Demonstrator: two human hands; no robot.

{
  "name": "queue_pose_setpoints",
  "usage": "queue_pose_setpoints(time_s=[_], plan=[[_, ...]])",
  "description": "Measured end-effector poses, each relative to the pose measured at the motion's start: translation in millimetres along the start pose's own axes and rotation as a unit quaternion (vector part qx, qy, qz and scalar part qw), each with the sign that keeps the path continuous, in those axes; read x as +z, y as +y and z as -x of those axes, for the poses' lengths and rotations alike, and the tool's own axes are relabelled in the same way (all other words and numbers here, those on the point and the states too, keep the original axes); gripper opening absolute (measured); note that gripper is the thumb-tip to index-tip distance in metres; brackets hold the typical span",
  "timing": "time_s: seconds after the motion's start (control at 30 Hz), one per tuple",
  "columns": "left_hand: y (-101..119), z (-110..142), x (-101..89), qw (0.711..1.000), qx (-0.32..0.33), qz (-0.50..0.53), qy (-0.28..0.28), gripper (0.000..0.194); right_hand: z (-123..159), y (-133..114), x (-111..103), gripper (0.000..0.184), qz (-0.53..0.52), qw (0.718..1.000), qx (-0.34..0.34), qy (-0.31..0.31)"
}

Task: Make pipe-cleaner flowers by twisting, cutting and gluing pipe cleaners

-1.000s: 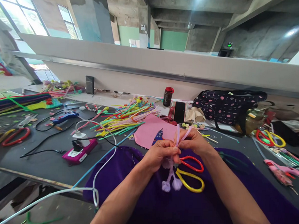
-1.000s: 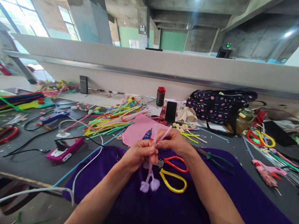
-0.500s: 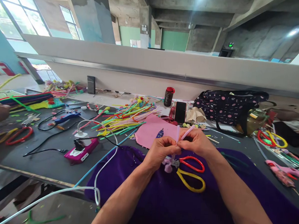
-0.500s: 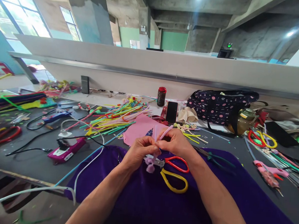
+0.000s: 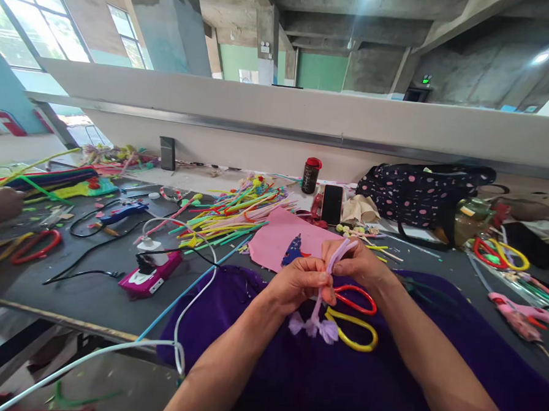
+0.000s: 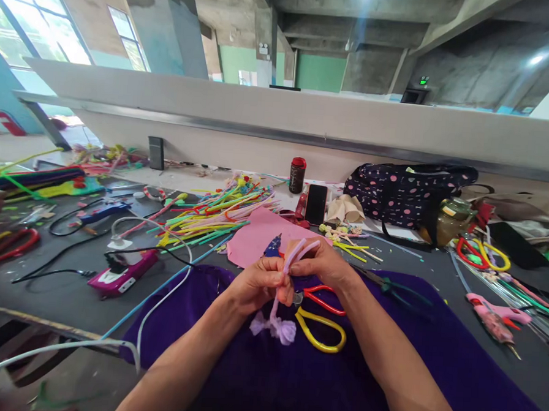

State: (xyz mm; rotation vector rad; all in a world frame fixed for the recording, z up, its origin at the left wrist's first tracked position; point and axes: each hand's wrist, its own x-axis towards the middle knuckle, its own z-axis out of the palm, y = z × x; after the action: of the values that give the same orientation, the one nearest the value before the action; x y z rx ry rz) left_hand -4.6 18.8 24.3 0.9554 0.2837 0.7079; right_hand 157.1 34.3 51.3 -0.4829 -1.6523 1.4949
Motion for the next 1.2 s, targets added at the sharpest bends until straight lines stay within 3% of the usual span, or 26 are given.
queue_pose_setpoints(time_s=[0.13,0.37,0.47,0.7,0.9,1.07,1.2], plan=[[-1.4,0.7,1.2,0.999,-0.031,-0.004,-0.011,0.022,1.7,-2.7,-3.3,0.012,0.042,0.999,-0.002,-0.001],[3.4,-1.6,4.6,0.983,0.030,-0.116,0.142,0.022,2.6,-13.2,0.1,0.009,0.177,0.979,0.029,0.093],[4.2,-2.5,3.9,0.975,0.060,-0.134,0.166,0.020,3.4,-19.4,4.5,0.008,0.203,0.973,0.020,0.106],[2.8,-1.3,0.9,0.986,0.039,-0.085,0.137,0.020,1.1,-8.5,-3.6,0.011,0.103,0.992,0.027,0.073],[4.2,0.2,1.3,0.999,-0.001,-0.014,0.035,0.018,1.4,-1.0,-1.9,0.013,0.022,0.999,0.035,0.013],[2.7,-0.5,1.5,0.999,-0.037,0.005,-0.016,0.020,3.8,-8.3,-0.9,0.013,0.078,0.997,0.019,-0.009],[3.0,-2.2,-0.4,0.999,-0.049,-0.008,0.024,0.022,4.8,-13.5,-5.2,0.017,0.129,0.989,0.066,0.029]])
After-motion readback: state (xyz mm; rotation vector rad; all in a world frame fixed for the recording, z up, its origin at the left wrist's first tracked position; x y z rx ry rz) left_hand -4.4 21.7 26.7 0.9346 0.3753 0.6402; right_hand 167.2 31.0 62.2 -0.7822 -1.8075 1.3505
